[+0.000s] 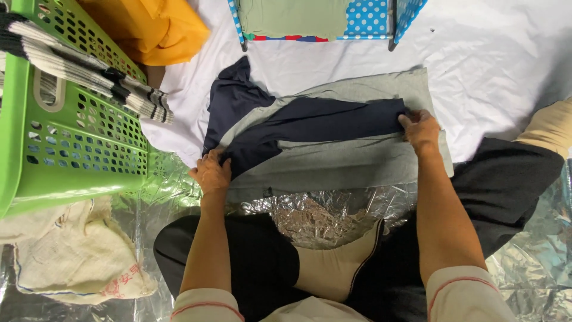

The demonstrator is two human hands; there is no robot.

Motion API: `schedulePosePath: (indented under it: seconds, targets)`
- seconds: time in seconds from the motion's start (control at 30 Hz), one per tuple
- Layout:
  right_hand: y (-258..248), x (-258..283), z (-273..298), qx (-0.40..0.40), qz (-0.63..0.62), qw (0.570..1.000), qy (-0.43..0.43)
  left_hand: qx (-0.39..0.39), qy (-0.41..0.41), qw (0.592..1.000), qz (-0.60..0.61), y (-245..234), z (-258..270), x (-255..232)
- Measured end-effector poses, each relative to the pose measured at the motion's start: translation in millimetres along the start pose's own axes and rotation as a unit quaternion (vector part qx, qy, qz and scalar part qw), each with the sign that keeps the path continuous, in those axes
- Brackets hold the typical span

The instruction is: Folding a grey and navy blue t-shirt on a flat surface.

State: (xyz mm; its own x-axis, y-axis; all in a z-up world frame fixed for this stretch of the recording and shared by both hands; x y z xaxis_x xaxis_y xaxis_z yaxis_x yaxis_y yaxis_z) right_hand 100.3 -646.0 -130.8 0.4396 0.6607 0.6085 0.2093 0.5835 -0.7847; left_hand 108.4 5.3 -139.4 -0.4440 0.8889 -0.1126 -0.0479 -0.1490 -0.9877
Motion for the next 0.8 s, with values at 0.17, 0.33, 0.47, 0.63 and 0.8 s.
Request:
schedulePosePath:
  seconds: [0.17,0.33,0.47,0.63,0.8]
  targets:
    - [6,9,7,-0.032,-0.018,0.999,-0.011,-0.001,0.006,1.000,0.010,-1,-4,2]
    - [-15,-5,-13,-0.117,-0.240,0.964,-0.022,-0.016,0.038,0.994,0.102,-34,-1,-6]
    - [-64,0,29,-0.155,-0.505,0.849,0.014,-0.009,0.086,0.979,0.184,-51,19,-8]
    - [-53,-82,68,-0.144,-0.430,0.879,0.145,0.185,0.033,0.982,-0.010,-33,34,19]
    - [-39,-88,69,-0.087,-0.343,0.925,0.140,0.214,-0.029,0.976,-0.006,-11,19,57]
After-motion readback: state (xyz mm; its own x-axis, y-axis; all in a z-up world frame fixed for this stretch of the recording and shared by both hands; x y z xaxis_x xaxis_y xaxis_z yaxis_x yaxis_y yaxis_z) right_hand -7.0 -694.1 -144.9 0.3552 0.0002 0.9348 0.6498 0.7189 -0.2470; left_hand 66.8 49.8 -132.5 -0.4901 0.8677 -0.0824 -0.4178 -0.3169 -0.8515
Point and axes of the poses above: each hand's wrist, its own z-axis away from the middle knuckle, its own y-axis out of the palm, x = y × z, the point moved 8 cm from there along -z, towards the middle knuckle, and after that the axes turned 11 degrees about -y, right-handed, at the moved point
